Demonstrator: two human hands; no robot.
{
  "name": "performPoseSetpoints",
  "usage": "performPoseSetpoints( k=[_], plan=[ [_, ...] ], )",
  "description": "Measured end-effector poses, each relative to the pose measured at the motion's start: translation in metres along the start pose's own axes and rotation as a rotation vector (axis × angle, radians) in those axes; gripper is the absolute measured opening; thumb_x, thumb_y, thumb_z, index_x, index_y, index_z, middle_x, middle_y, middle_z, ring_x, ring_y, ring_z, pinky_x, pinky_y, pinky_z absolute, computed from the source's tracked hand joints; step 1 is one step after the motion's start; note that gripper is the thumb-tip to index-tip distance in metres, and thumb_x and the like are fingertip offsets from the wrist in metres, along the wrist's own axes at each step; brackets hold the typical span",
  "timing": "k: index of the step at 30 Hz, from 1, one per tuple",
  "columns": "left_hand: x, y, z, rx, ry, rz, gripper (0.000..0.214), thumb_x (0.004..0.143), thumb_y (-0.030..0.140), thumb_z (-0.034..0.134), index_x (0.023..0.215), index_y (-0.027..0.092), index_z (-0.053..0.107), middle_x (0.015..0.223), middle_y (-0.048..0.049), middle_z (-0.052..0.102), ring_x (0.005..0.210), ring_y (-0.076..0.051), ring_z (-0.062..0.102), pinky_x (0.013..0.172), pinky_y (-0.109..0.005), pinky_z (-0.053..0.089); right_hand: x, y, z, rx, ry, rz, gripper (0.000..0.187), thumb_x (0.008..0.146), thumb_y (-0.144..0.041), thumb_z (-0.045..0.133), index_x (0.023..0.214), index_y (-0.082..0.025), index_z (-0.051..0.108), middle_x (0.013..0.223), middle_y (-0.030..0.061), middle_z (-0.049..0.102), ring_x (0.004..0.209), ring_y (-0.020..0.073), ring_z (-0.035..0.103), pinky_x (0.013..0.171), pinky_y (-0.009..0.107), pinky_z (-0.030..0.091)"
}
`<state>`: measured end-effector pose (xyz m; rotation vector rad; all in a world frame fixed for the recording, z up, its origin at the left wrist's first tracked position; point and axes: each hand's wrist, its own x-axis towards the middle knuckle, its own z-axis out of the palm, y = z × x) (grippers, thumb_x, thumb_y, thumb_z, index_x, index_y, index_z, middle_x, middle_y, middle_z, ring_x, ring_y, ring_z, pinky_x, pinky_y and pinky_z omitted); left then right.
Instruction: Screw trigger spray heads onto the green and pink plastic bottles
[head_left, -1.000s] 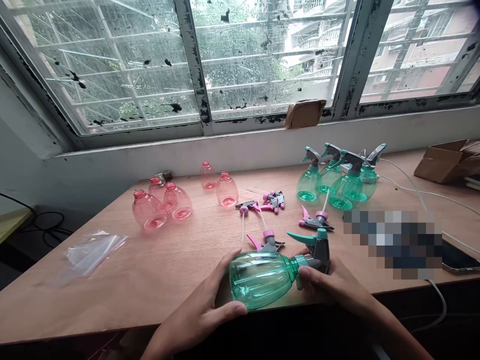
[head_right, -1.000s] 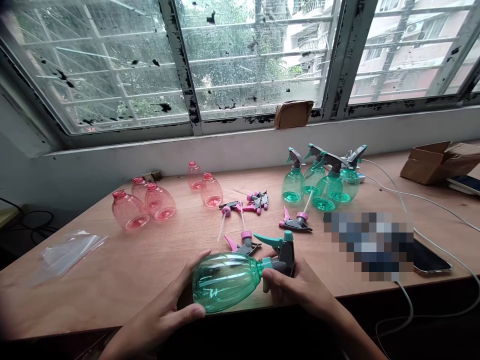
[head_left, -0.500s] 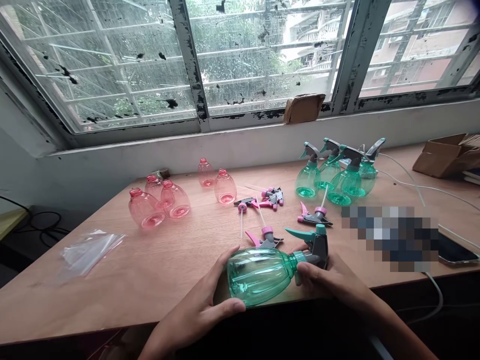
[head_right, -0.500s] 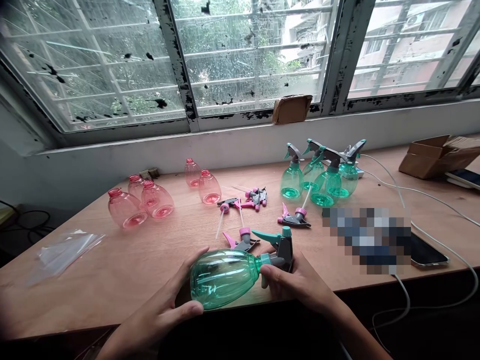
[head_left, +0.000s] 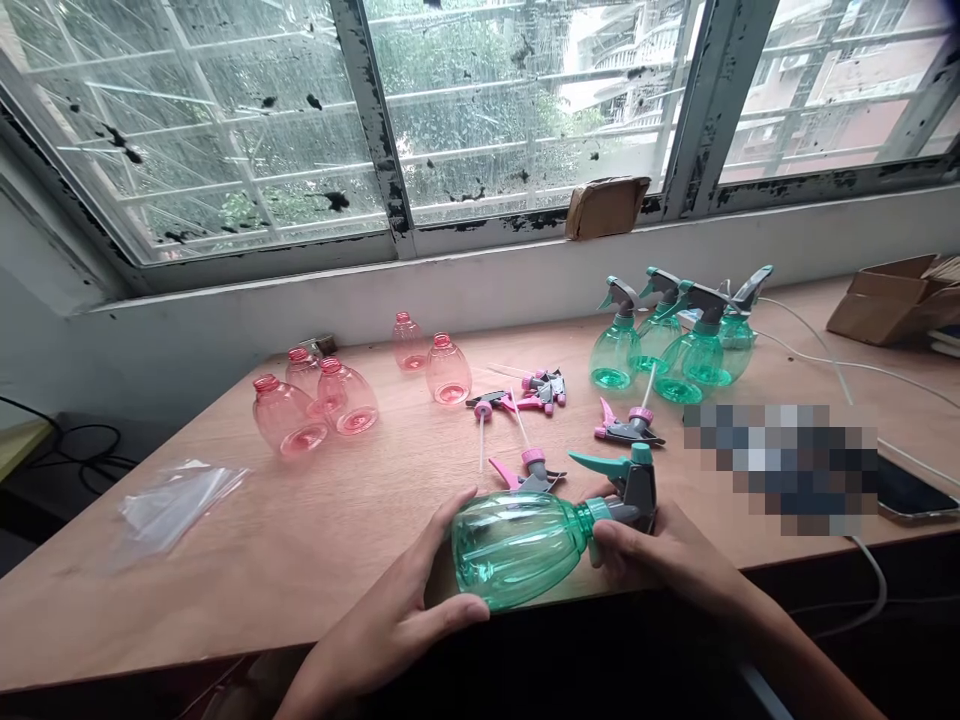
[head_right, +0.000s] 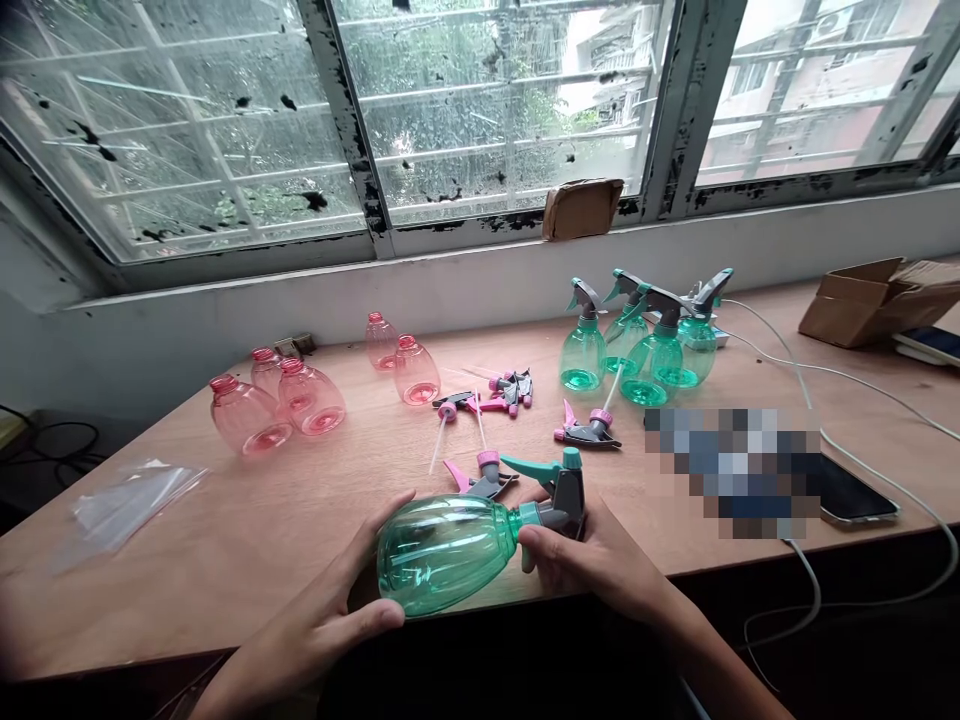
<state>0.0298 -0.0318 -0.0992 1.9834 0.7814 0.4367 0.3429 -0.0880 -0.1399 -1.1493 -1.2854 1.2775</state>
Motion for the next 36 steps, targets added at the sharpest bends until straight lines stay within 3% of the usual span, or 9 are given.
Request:
performPoseSetpoints(
  k=[29,36],
  plan=[
    [0.0,0.001,-0.001,-0.012,0.004,0.016,0.078,0.1,0.054,0.068,0.164,0.04,0.025,0.173,-0.0007,0.033,0.159,-0.033,0.031,0.132,-0.049,0.025,0.0,-0.002,0.002,0.053,-0.02,-0.011,0.039,0.092,-0.055,0.076,0.098,-0.017,0.073,0.067,0.0009,0.074,0.055,0.0137,0.06,0.055,0.024,0.049],
    [-0.001,-0.002,0.0,-0.019,0.013,-0.003,0.082,0.098,0.051,0.071,0.165,0.038,0.025,0.173,-0.0031,0.032,0.159,-0.036,0.029,0.133,-0.052,0.023,0.0,-0.007,0.002,-0.007,-0.002,-0.02,0.04,0.091,-0.057,0.075,0.095,-0.018,0.075,0.066,0.0016,0.073,0.057,0.0169,0.062,0.056,0.027,0.049]
  ],
)
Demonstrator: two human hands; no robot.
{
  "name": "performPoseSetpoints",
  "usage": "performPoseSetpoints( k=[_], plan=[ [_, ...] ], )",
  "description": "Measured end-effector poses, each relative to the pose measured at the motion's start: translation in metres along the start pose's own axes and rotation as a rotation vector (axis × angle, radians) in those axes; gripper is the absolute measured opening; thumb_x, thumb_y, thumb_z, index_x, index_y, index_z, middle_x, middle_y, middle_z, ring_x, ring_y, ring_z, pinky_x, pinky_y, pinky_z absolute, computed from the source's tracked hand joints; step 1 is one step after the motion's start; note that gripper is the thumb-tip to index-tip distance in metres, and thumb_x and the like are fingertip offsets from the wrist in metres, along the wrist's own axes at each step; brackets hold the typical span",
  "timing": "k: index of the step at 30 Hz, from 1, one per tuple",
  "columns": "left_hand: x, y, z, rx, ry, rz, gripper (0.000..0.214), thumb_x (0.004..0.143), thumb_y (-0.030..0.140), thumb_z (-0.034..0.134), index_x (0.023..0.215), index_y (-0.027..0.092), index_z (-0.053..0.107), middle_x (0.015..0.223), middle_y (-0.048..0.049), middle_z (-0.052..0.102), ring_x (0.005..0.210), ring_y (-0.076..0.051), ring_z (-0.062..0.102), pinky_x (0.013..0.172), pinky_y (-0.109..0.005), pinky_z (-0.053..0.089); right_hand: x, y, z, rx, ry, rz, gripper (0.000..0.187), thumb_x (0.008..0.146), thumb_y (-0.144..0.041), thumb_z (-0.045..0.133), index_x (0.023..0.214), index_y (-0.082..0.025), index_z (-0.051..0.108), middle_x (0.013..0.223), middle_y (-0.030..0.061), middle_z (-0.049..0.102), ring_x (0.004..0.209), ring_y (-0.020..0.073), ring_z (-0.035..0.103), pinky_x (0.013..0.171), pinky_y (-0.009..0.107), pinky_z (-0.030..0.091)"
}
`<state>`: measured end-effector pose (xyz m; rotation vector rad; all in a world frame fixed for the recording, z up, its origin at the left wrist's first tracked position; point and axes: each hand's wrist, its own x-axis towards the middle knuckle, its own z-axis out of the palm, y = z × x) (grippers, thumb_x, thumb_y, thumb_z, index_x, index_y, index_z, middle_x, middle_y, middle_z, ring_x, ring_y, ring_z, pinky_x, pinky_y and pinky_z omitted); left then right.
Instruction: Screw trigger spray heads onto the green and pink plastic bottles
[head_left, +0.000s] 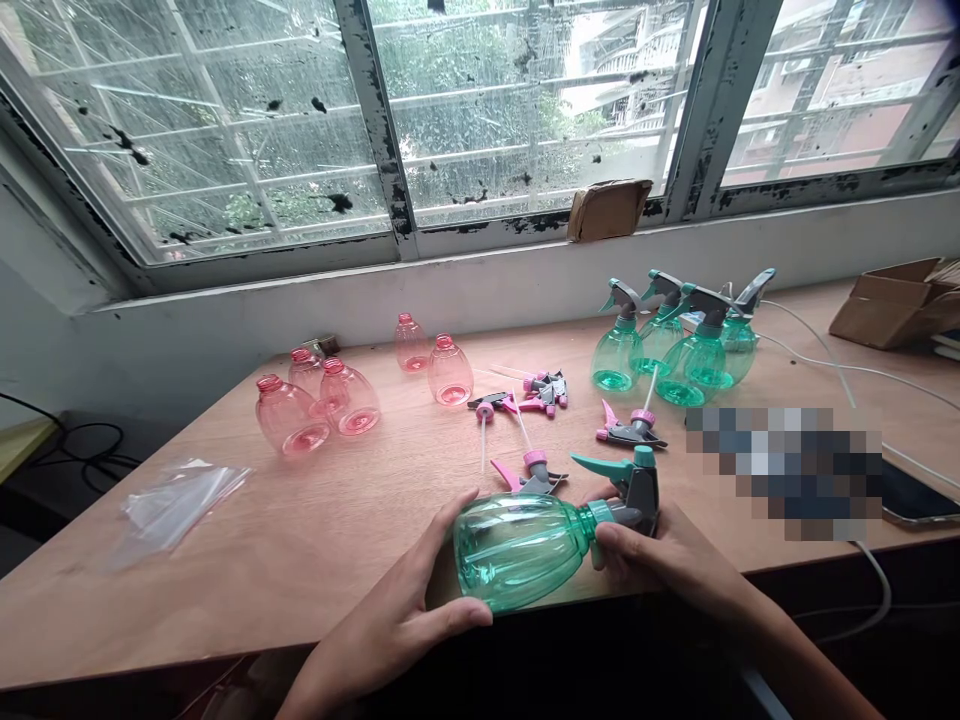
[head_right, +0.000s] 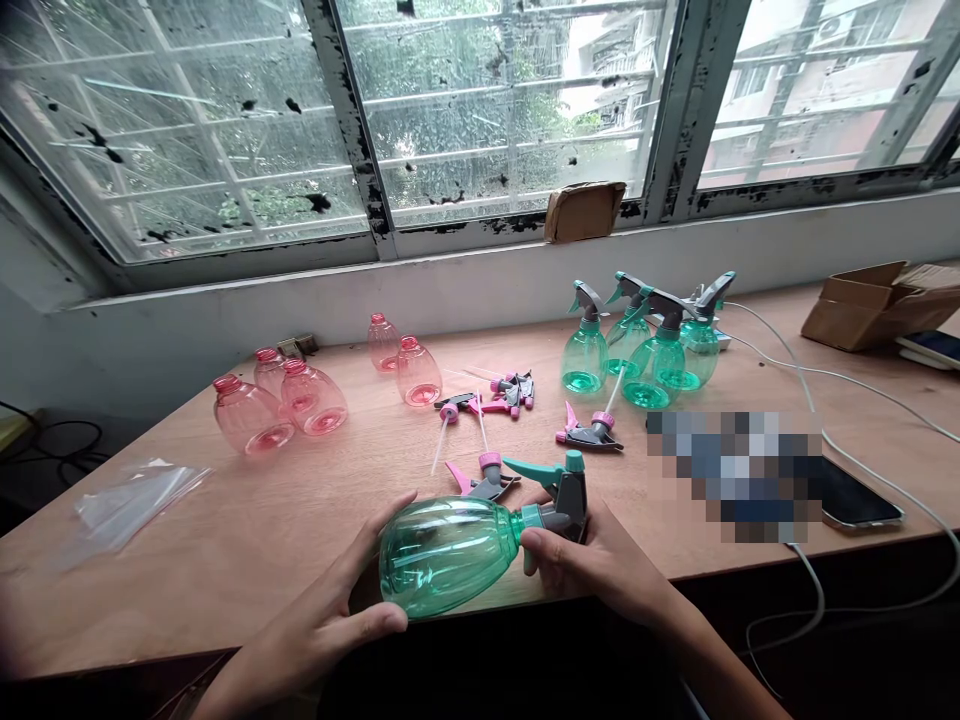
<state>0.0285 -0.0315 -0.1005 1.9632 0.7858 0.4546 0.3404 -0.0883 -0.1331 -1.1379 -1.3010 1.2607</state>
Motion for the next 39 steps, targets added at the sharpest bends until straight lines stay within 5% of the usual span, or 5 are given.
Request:
performPoseSetpoints(
  k=[16,21,28,39],
  plan=[
    [0.0007,-0.0016,0.0035,0.031,0.004,-0.022,0.102,0.089,0.028,0.085,0.165,0.039,0.018,0.174,-0.0059,0.029,0.159,-0.036,0.028,0.132,-0.055,0.023,-0.002,-0.0013,0.0002,0.017,0.005,0.018,0.041,0.09,-0.057,0.077,0.1,-0.018,0.071,0.069,0.0012,0.074,0.058,0.0173,0.062,0.057,0.028,0.051],
    [0.0001,-0.002,0.0015,0.03,-0.027,0.021,0.102,0.089,0.045,0.084,0.166,0.039,0.016,0.176,-0.0048,0.026,0.161,-0.036,0.025,0.133,-0.054,0.021,-0.0016,0.0016,0.0004,0.026,0.018,0.022,0.041,0.089,-0.056,0.078,0.101,-0.018,0.07,0.068,0.0009,0.074,0.056,0.0167,0.061,0.055,0.028,0.05],
    [-0.0014,-0.0049,-0.0005,0.015,-0.011,-0.011,0.079,0.102,0.06,0.058,0.167,0.038,0.018,0.176,-0.002,0.025,0.161,-0.034,0.023,0.133,-0.052,0.02,-0.0013,0.0007,0.0029,0.051,0.04,0.03,0.046,0.084,-0.058,0.08,0.097,-0.016,0.066,0.062,0.0003,0.072,0.052,0.0159,0.058,0.051,0.028,0.047],
    [0.0008,0.0014,0.0033,0.053,0.015,-0.044,0.105,0.088,0.033,0.085,0.166,0.038,0.016,0.174,-0.0052,0.029,0.159,-0.036,0.03,0.132,-0.052,0.023,-0.0012,0.003,0.0022,0.036,0.037,0.024,0.043,0.087,-0.056,0.08,0.099,-0.017,0.068,0.057,-0.004,0.063,0.052,0.0149,0.056,0.052,0.026,0.043]
  ],
)
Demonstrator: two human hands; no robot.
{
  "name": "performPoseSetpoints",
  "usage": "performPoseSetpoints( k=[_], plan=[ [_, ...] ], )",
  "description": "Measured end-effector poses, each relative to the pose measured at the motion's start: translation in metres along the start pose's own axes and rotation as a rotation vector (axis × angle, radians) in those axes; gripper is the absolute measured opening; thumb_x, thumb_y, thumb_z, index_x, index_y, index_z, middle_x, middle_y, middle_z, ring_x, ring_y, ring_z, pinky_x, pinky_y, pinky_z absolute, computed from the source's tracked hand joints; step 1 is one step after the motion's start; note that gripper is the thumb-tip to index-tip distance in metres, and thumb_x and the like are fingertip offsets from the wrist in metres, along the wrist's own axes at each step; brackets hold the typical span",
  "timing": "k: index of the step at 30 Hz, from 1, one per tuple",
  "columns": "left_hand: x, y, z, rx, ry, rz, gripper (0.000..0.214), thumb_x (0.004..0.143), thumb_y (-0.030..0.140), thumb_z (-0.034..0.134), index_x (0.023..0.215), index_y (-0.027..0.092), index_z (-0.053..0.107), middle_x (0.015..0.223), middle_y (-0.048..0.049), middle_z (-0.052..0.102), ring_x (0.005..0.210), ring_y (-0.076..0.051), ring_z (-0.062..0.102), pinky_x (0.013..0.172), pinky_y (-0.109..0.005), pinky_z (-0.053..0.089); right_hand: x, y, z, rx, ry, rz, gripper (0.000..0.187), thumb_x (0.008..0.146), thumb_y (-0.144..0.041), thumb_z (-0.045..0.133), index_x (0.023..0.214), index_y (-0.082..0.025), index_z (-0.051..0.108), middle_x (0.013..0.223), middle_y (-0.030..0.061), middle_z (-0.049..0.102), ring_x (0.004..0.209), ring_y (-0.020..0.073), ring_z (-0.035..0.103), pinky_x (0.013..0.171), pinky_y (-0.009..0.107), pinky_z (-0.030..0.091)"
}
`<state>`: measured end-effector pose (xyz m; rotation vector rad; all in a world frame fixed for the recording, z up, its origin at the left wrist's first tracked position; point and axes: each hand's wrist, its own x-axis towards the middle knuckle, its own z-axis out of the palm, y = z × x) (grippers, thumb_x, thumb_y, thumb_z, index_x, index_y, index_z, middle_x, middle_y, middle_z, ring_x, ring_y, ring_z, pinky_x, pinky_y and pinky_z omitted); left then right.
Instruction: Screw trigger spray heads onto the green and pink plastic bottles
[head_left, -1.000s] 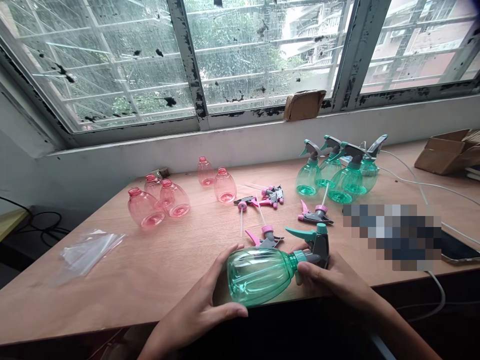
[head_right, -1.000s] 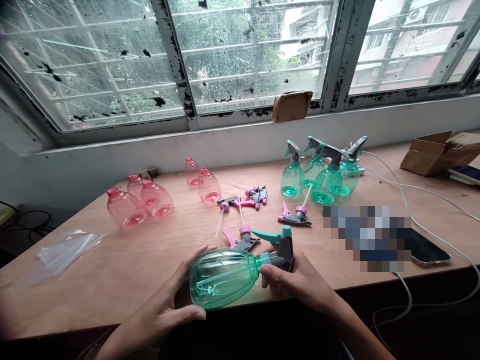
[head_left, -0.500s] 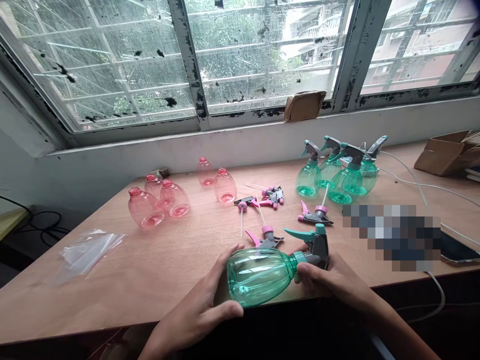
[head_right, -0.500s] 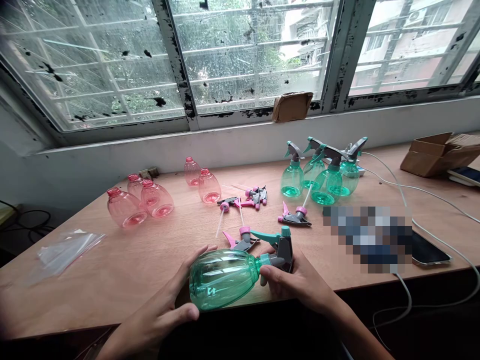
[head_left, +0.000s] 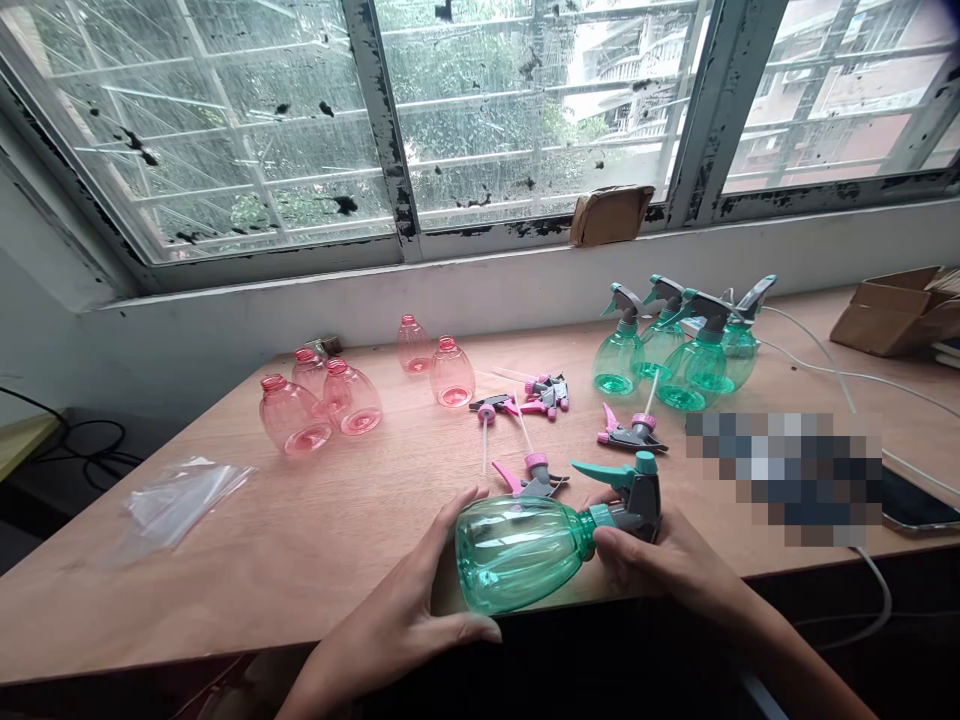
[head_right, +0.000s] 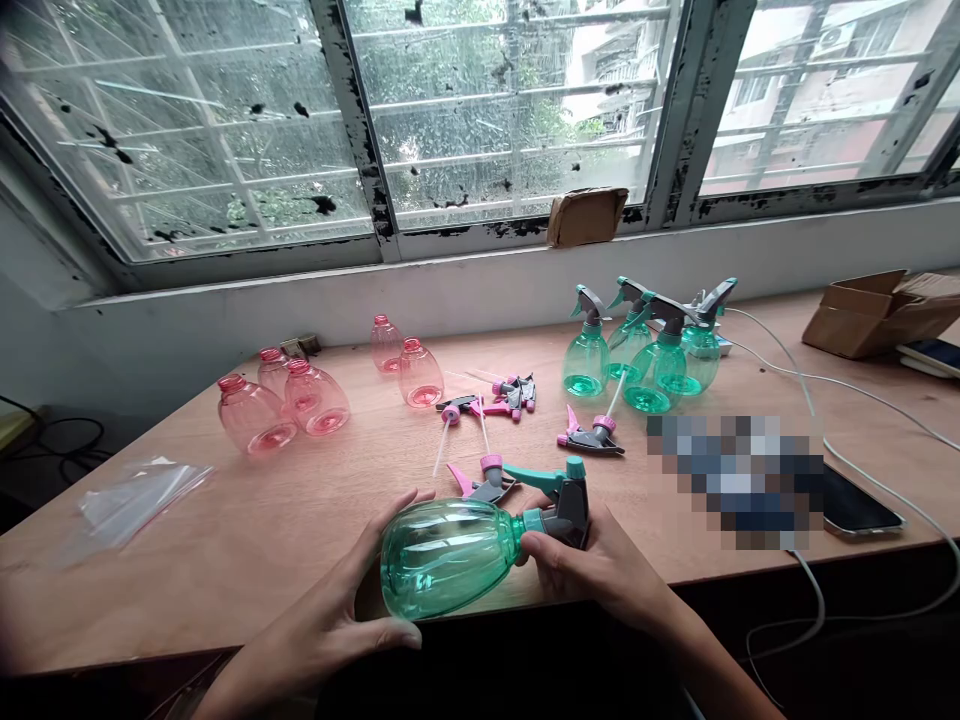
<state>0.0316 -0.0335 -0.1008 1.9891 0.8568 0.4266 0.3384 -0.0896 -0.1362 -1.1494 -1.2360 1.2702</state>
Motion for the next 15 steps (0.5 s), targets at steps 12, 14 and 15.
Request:
performPoseSetpoints(
  k=[12,14,15],
  plan=[
    [-0.003,-0.009,-0.005,-0.039,-0.031,0.05,0.078,0.103,0.063,0.053,0.168,0.039,0.016,0.177,-0.0002,0.022,0.161,-0.035,0.023,0.134,-0.051,0.017,0.002,0.006,-0.002,-0.004,0.01,0.015,0.042,0.086,-0.055,0.08,0.097,-0.018,0.065,0.056,-0.0038,0.067,0.05,0.0157,0.06,0.048,0.026,0.045],
    [-0.004,-0.009,-0.005,-0.035,-0.025,0.034,0.075,0.105,0.061,0.052,0.167,0.04,0.016,0.177,0.0008,0.022,0.162,-0.034,0.022,0.134,-0.052,0.017,0.001,0.005,-0.001,-0.005,0.011,0.01,0.042,0.086,-0.055,0.081,0.097,-0.017,0.065,0.056,-0.0038,0.067,0.05,0.0154,0.059,0.049,0.026,0.045],
    [-0.004,-0.009,-0.004,-0.032,-0.026,0.031,0.078,0.104,0.059,0.056,0.167,0.04,0.016,0.177,0.0005,0.023,0.162,-0.034,0.022,0.134,-0.052,0.018,0.001,0.004,-0.001,0.001,0.015,0.008,0.042,0.086,-0.055,0.081,0.097,-0.017,0.065,0.056,-0.004,0.067,0.05,0.0153,0.059,0.049,0.026,0.046]
  ],
)
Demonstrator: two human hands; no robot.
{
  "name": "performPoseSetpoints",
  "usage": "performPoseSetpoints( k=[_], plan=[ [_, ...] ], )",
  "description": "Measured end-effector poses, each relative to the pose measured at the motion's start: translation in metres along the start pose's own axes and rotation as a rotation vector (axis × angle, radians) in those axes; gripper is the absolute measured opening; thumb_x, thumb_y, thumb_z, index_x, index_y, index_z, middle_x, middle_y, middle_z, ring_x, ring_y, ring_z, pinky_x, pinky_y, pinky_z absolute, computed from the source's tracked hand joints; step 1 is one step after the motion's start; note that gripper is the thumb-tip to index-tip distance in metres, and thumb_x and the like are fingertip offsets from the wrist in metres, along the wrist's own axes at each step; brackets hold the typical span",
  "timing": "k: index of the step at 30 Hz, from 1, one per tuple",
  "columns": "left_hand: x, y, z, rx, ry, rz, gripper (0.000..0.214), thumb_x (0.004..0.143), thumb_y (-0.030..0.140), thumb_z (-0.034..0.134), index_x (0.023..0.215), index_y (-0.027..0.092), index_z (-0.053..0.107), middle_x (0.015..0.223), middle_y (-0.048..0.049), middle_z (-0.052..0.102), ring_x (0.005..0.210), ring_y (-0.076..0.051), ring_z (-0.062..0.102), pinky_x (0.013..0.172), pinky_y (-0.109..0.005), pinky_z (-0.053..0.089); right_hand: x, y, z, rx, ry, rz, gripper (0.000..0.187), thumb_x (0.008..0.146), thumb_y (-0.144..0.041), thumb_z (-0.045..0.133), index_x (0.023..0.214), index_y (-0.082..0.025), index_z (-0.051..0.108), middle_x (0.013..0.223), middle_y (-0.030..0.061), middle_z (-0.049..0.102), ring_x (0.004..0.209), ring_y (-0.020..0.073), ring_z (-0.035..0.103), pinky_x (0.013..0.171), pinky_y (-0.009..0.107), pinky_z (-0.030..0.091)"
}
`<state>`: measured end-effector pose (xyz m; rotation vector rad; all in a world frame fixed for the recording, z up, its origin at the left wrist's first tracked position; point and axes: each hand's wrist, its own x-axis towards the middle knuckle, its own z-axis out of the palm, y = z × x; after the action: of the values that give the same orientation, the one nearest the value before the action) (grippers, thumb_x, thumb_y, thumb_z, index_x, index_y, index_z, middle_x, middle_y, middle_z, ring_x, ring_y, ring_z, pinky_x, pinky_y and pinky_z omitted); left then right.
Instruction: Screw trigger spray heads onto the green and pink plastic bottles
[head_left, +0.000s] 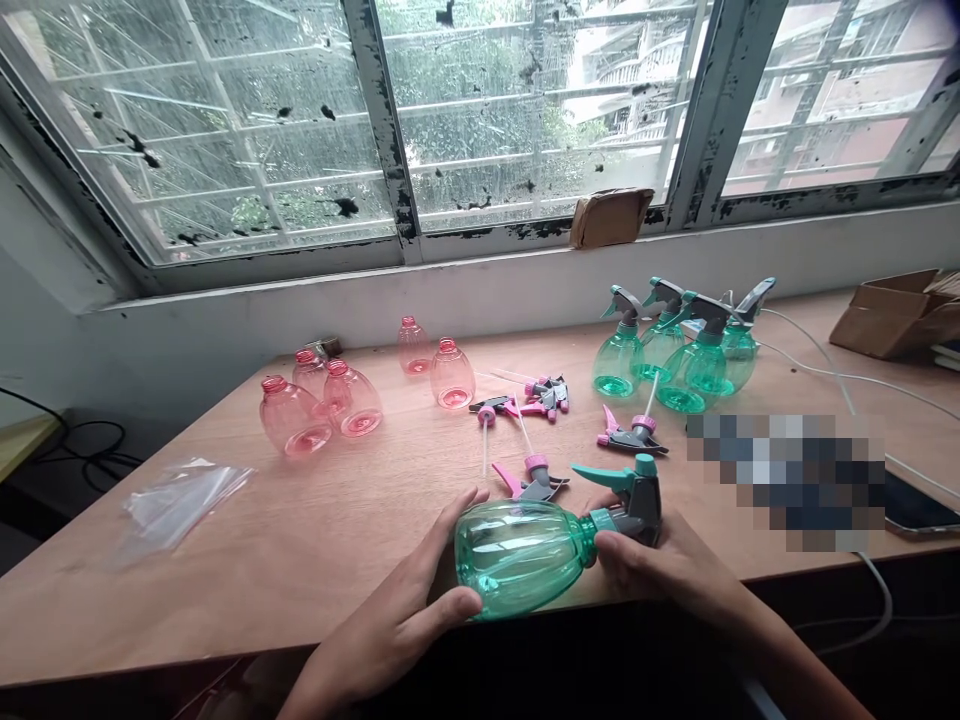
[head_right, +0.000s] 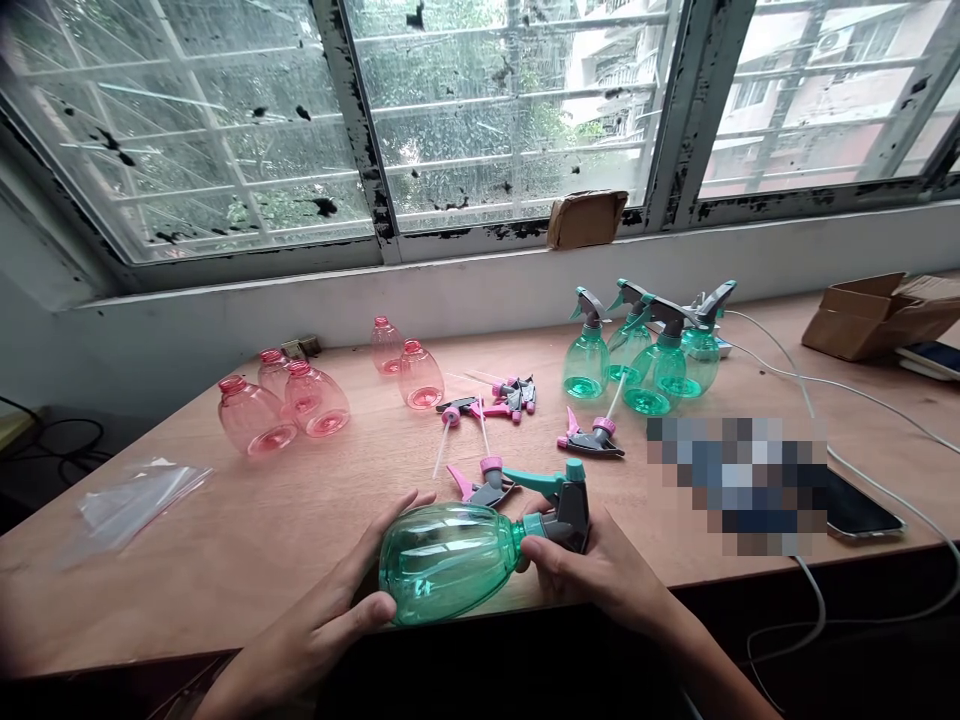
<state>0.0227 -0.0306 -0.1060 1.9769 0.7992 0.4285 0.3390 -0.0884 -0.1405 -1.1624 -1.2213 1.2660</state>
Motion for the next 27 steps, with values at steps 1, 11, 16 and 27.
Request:
performPoseSetpoints(
  k=[1,11,16,27],
  plan=[
    [0.0001,0.0007,0.0004,0.006,-0.001,-0.001,0.082,0.102,0.058,0.061,0.167,0.04,0.015,0.177,-0.0003,0.023,0.161,-0.035,0.023,0.133,-0.053,0.018,-0.0004,-0.0005,0.0004,0.005,0.005,-0.003,0.042,0.086,-0.054,0.081,0.099,-0.018,0.064,0.056,-0.0039,0.067,0.05,0.0155,0.06,0.049,0.026,0.046],
    [0.0046,0.0085,0.0031,0.08,0.005,0.023,0.11,0.086,0.037,0.088,0.166,0.041,0.013,0.174,-0.0037,0.029,0.158,-0.036,0.031,0.132,-0.05,0.023,-0.0009,-0.0042,0.0016,-0.034,0.017,-0.033,0.04,0.087,-0.055,0.079,0.096,-0.019,0.066,0.058,-0.0026,0.067,0.052,0.0166,0.06,0.051,0.027,0.049],
    [0.0019,0.0038,-0.0004,0.026,-0.024,0.043,0.087,0.099,0.06,0.064,0.167,0.039,0.014,0.177,-0.0014,0.024,0.161,-0.035,0.025,0.133,-0.05,0.019,-0.0011,-0.0034,0.0015,-0.037,0.008,-0.026,0.042,0.086,-0.058,0.078,0.094,-0.018,0.068,0.057,-0.0018,0.067,0.051,0.0162,0.06,0.049,0.026,0.046],
    [0.0038,0.0058,0.0032,0.046,-0.013,-0.007,0.106,0.09,0.037,0.084,0.166,0.043,0.01,0.176,-0.0006,0.025,0.16,-0.033,0.027,0.133,-0.051,0.018,0.0004,-0.0017,0.0013,-0.019,0.015,-0.025,0.045,0.086,-0.06,0.078,0.087,-0.015,0.071,0.055,-0.0017,0.064,0.049,0.0135,0.055,0.046,0.023,0.039]
  ],
)
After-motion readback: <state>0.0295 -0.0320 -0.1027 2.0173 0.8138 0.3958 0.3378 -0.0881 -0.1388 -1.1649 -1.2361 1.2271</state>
